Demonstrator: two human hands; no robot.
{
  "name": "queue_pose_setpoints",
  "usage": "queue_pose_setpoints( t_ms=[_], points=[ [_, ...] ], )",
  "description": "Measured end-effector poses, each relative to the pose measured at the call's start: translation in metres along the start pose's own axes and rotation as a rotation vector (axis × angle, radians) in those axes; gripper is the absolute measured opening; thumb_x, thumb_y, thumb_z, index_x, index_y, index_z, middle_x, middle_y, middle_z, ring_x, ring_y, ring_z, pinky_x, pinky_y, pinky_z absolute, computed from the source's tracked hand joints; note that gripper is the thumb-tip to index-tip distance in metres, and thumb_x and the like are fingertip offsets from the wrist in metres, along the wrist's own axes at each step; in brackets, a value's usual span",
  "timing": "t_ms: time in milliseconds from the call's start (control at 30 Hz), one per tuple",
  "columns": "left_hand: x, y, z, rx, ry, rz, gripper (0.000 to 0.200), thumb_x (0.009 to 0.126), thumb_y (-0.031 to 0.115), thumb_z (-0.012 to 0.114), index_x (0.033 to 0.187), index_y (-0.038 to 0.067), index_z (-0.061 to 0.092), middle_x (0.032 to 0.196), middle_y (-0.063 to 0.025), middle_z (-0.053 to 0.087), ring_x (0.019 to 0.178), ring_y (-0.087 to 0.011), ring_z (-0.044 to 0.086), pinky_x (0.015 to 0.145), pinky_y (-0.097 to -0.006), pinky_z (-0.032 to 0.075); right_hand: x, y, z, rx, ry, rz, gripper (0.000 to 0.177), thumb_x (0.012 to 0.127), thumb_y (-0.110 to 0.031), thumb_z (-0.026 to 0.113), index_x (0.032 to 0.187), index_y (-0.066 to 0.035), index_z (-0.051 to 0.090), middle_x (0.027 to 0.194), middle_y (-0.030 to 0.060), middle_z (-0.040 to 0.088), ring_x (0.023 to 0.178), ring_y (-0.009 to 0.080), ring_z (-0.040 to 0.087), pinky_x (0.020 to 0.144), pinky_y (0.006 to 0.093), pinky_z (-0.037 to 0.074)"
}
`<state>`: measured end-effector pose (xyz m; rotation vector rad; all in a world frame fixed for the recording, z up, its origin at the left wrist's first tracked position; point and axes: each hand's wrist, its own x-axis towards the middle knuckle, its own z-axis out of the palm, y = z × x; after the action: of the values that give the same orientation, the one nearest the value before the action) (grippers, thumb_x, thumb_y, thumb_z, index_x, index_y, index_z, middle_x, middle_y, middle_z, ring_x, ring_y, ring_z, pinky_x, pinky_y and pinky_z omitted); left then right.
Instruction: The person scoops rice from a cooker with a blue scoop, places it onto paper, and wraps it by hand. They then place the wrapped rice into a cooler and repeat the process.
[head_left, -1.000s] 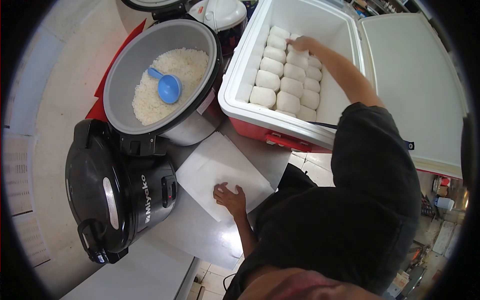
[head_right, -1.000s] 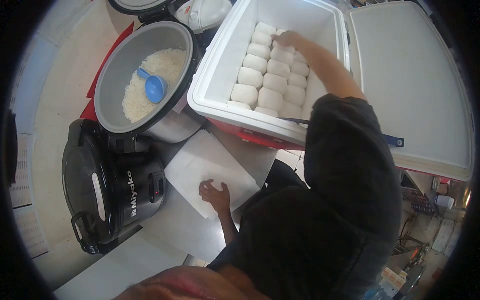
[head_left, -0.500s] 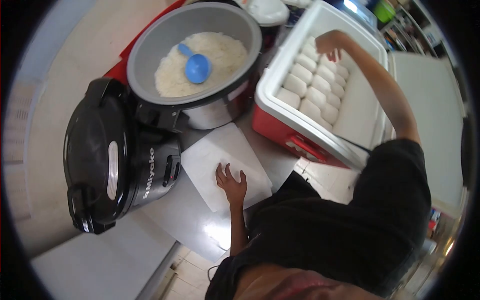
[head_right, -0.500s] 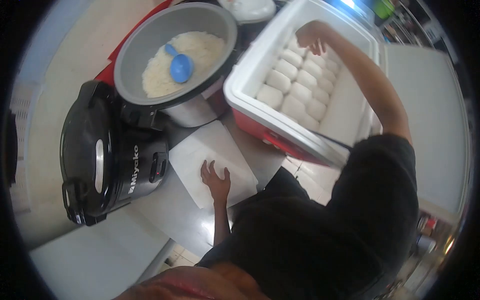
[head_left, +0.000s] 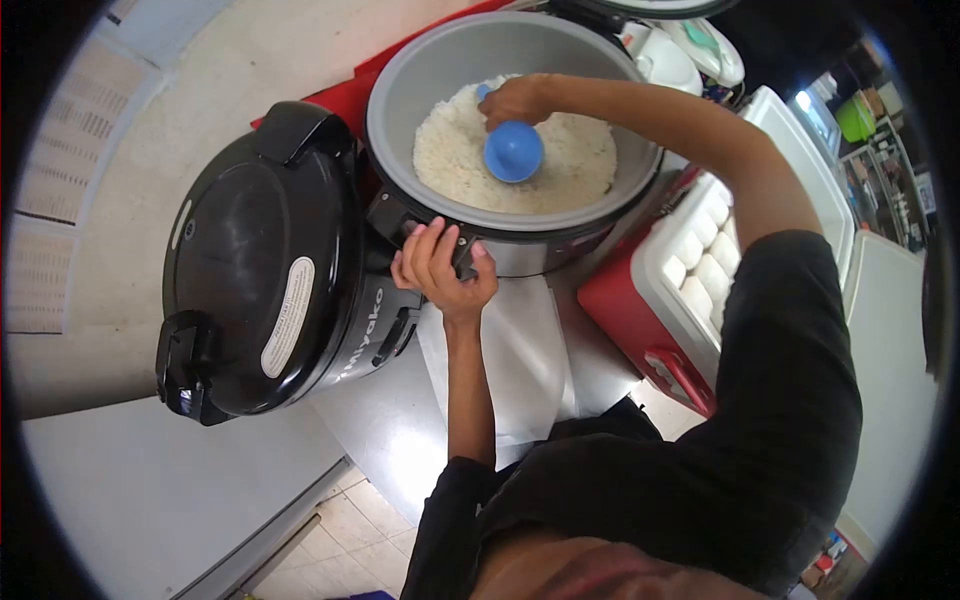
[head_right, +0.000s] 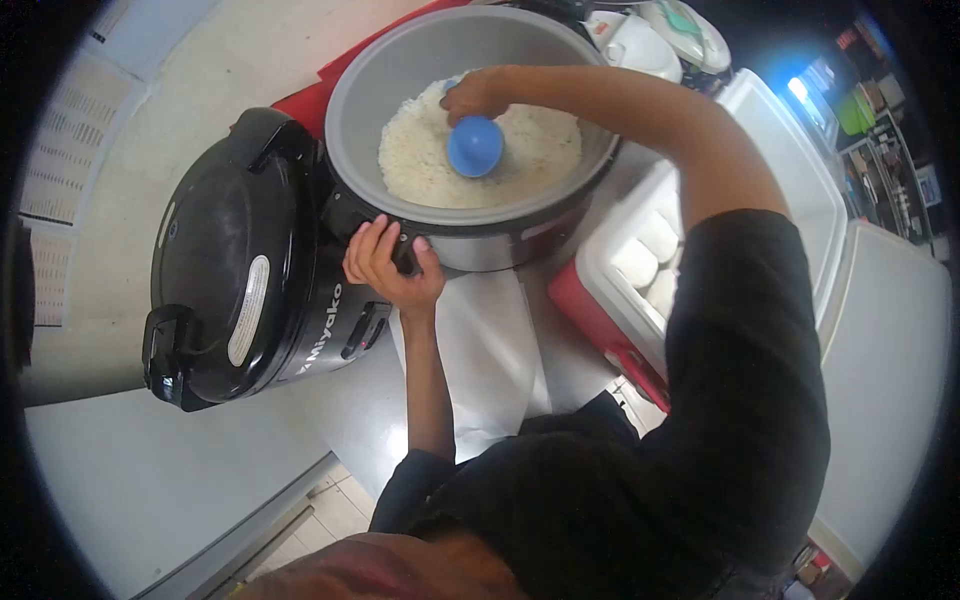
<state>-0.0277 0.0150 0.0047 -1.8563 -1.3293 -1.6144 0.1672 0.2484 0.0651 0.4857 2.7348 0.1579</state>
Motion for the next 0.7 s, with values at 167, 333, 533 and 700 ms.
queue_pose_setpoints(
  t_ms=[167,333,533,700],
  points=[
    [-0.008,-0.011,0.014,-0.022,0.177,0.056,0.026,0.081,0.031,0.057,0.096,0.010,0.056,0.104,-0.0062,0.060,0.103,-0.0222,0.051,0.096,-0.0410,0.025,-0.021,0.007,0.002,0.066,-0.076,-0.036,0.022,0.076,-0.002,0.063,0.098,-0.007,0.063,0.107,0.0089,0.055,0.104,0.0249,0.055,0.089,0.0398,0.047],
    [-0.009,-0.009,0.016,-0.013,0.189,0.024,0.025,0.079,0.031,0.057,0.094,0.011,0.055,0.101,-0.0051,0.060,0.102,-0.0217,0.052,0.097,-0.0412,0.025,-0.013,0.003,0.026,0.232,0.095,-0.005,0.016,0.074,-0.005,0.067,0.088,-0.003,0.062,0.110,0.0090,0.056,0.108,0.0265,0.053,0.090,0.0386,0.044],
    [-0.011,-0.010,0.015,0.001,0.183,0.031,0.026,0.079,0.031,0.057,0.095,0.011,0.055,0.101,-0.0048,0.060,0.102,-0.0217,0.051,0.096,-0.0408,0.027,-0.017,-0.005,0.003,0.180,-0.205,0.141,0.038,0.069,-0.009,0.073,0.103,-0.005,0.057,0.094,0.0142,0.060,0.094,0.0301,0.058,0.086,0.0393,0.046],
    [-0.009,-0.009,0.019,-0.013,0.222,0.022,0.025,0.079,0.031,0.057,0.094,0.011,0.055,0.101,-0.0046,0.060,0.102,-0.0214,0.051,0.095,-0.0402,0.027,-0.028,0.007,-0.018,0.484,0.064,0.487,0.047,0.080,-0.013,0.066,0.118,-0.002,0.040,0.086,0.0196,0.061,0.073,0.0314,0.063,0.069,0.0416,0.051]
  ],
)
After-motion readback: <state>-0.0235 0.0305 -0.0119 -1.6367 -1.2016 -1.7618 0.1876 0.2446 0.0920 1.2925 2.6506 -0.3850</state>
